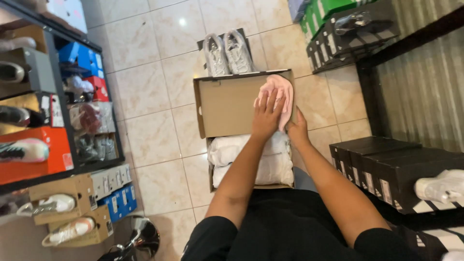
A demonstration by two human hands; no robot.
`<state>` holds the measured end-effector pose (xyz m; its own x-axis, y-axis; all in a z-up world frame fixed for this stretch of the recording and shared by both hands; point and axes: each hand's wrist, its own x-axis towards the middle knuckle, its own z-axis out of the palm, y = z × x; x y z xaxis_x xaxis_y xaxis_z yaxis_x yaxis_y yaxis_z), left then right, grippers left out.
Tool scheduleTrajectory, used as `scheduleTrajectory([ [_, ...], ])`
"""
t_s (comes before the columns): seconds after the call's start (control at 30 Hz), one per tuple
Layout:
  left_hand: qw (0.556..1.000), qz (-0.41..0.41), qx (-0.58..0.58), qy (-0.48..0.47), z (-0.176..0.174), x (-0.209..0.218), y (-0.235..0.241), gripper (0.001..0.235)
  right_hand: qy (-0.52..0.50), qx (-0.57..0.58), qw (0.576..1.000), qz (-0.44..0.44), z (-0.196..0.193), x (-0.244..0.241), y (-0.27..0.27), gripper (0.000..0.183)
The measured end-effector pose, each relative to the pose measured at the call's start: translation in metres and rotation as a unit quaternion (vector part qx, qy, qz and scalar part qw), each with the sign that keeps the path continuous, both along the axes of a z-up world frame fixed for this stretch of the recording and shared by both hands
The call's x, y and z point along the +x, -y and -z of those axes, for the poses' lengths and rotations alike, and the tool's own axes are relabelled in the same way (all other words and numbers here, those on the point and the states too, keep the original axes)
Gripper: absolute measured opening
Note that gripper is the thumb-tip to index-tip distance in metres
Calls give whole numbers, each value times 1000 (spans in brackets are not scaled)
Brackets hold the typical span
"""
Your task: Cleaning and wiping shoeboxes before organizing them in storage.
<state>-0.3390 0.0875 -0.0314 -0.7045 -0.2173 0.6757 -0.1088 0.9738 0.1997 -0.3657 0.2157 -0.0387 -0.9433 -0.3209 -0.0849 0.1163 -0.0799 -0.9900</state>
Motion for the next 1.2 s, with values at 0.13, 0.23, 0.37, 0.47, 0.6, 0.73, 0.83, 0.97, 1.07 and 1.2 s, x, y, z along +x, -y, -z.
scheduleTrajectory([
  [0.13,997,-43,50,51,36,72,92,62,-18,-5,1000,-19,31,-9,-5,60],
  [0.23,977,-194,46,81,31,107,125,58,2,49,999,-6,16,-2,-7,59],
  [0.37,973,-219,24,68,25,72,101,63,-13,79,997,-2,9,-1,1,60],
  [0.47,991,-119,55,36,22,21,44,74,-40,99,994,-3,15,-3,-1,59],
  [0.6,999,-16,46,20,21,-25,-28,50,-59,85,995,-5,12,-7,-3,56],
  [0.73,999,27,29,33,28,-2,16,43,-32,83,996,-12,6,-3,-6,56],
  [0.83,992,-28,60,106,38,36,76,59,-23,87,996,-11,2,-1,-5,57],
  [0.97,987,-157,34,15,2,75,127,56,-25,95,995,-5,0,2,-2,57],
  [1.07,977,-207,41,37,7,75,125,54,-41,104,994,1,-6,5,-3,57],
  [1.2,968,-166,139,128,6,45,56,52,-50,107,993,0,-3,5,-2,57],
])
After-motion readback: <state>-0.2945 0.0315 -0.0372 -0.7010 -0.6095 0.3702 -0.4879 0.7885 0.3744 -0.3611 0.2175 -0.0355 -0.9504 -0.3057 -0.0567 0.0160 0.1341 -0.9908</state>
